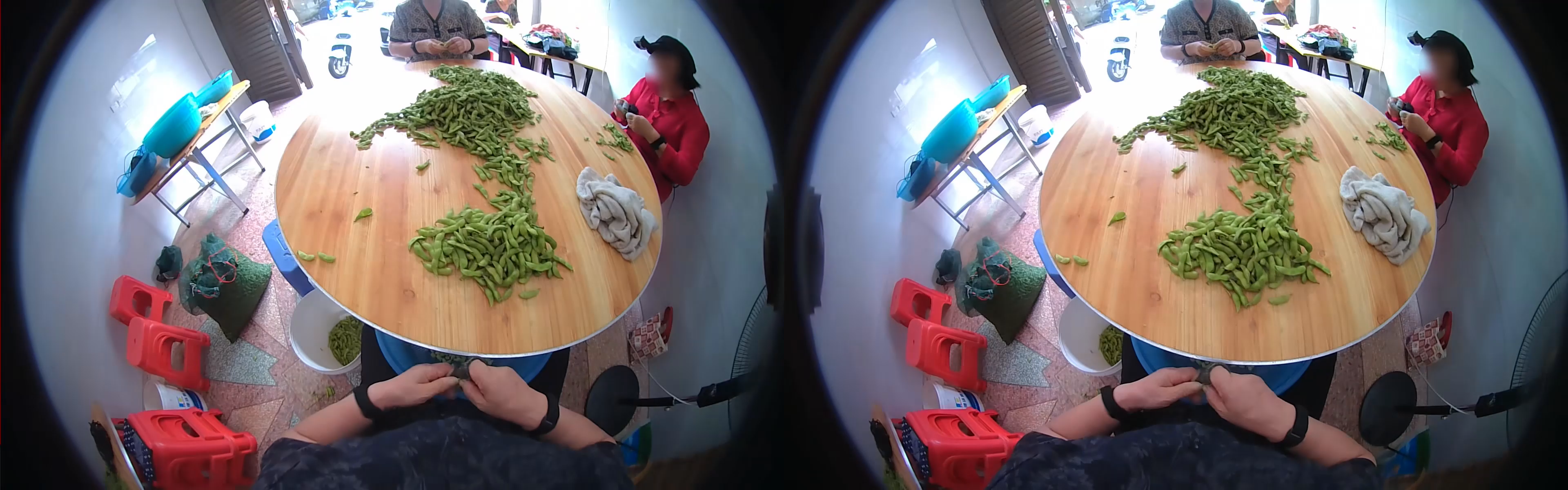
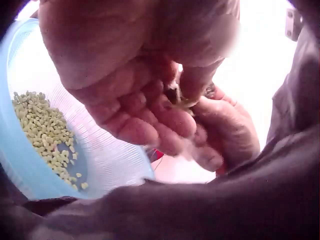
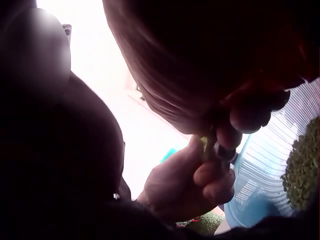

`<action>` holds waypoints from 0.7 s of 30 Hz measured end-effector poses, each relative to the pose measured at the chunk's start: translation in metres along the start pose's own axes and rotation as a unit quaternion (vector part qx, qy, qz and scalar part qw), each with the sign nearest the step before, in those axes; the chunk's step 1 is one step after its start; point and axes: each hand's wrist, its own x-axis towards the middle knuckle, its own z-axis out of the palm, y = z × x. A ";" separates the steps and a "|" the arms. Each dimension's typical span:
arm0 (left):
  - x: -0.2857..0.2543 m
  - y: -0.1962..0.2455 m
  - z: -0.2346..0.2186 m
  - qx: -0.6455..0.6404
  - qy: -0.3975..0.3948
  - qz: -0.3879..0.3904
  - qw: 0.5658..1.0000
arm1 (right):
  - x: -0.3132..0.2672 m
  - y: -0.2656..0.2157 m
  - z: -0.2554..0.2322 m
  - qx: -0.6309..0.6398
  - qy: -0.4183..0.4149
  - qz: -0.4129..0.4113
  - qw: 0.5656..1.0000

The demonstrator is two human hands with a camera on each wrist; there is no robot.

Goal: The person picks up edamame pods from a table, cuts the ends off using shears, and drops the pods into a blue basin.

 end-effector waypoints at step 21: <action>-0.083 0.017 -0.021 0.068 0.400 0.147 0.902 | 0.074 0.021 -0.064 -0.350 0.116 0.049 0.928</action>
